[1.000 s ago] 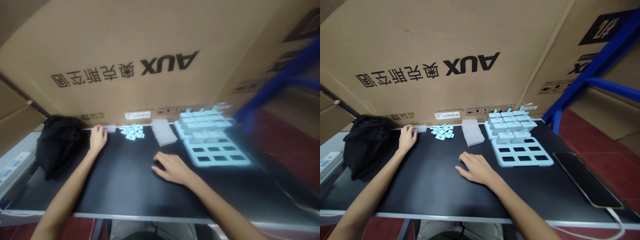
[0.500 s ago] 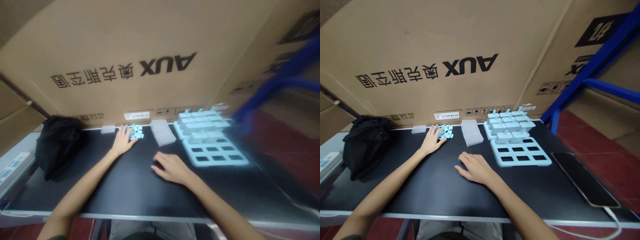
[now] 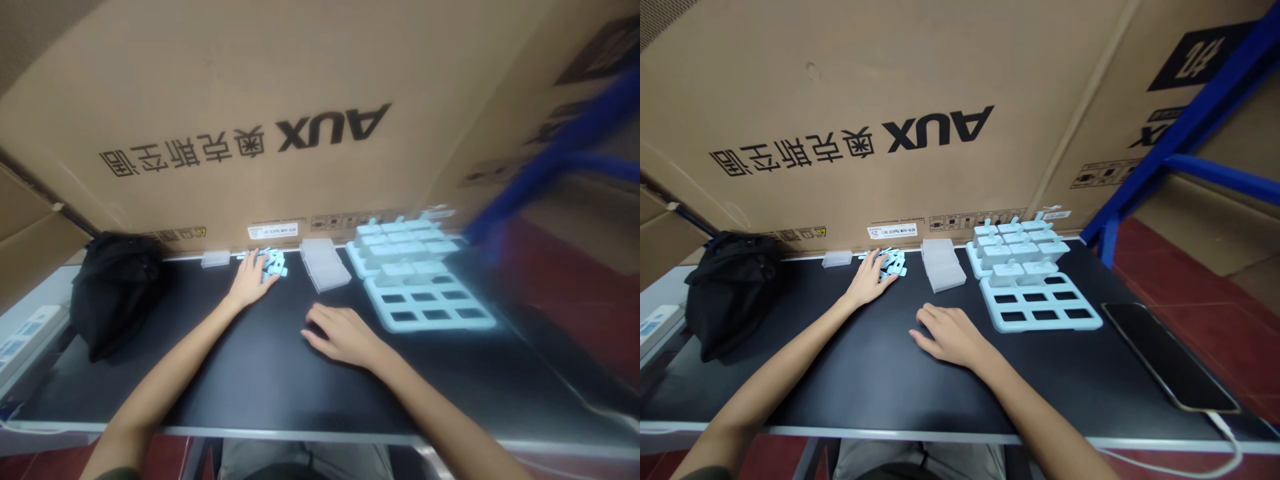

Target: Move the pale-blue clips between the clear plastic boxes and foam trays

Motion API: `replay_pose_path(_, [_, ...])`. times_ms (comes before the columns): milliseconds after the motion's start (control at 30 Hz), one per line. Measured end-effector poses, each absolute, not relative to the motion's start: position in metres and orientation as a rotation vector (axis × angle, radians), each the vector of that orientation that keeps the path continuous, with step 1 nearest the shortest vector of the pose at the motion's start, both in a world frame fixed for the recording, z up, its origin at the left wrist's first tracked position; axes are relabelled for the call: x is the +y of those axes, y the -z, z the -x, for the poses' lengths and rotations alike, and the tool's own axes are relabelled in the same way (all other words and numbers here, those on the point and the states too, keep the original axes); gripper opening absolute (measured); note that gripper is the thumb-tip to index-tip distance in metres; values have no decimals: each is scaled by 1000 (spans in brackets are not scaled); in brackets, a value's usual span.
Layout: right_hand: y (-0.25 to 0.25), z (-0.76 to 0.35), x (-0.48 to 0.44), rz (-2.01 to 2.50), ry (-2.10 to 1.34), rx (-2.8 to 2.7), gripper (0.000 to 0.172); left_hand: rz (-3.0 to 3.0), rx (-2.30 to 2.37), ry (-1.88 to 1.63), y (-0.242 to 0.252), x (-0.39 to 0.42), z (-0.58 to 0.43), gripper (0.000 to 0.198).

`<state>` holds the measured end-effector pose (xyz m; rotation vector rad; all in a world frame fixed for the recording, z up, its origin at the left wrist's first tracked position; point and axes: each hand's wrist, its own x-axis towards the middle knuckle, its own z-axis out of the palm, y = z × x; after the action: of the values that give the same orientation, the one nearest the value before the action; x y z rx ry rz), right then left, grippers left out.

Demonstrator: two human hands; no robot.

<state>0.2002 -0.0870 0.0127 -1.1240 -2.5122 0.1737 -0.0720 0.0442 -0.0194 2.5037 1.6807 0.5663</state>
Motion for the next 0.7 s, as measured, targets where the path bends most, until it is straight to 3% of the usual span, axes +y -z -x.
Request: replay_pose_path(700, [-13,-200,-87,1131,-194,-2530,19,-2446,1859,-566,15,43,66,75])
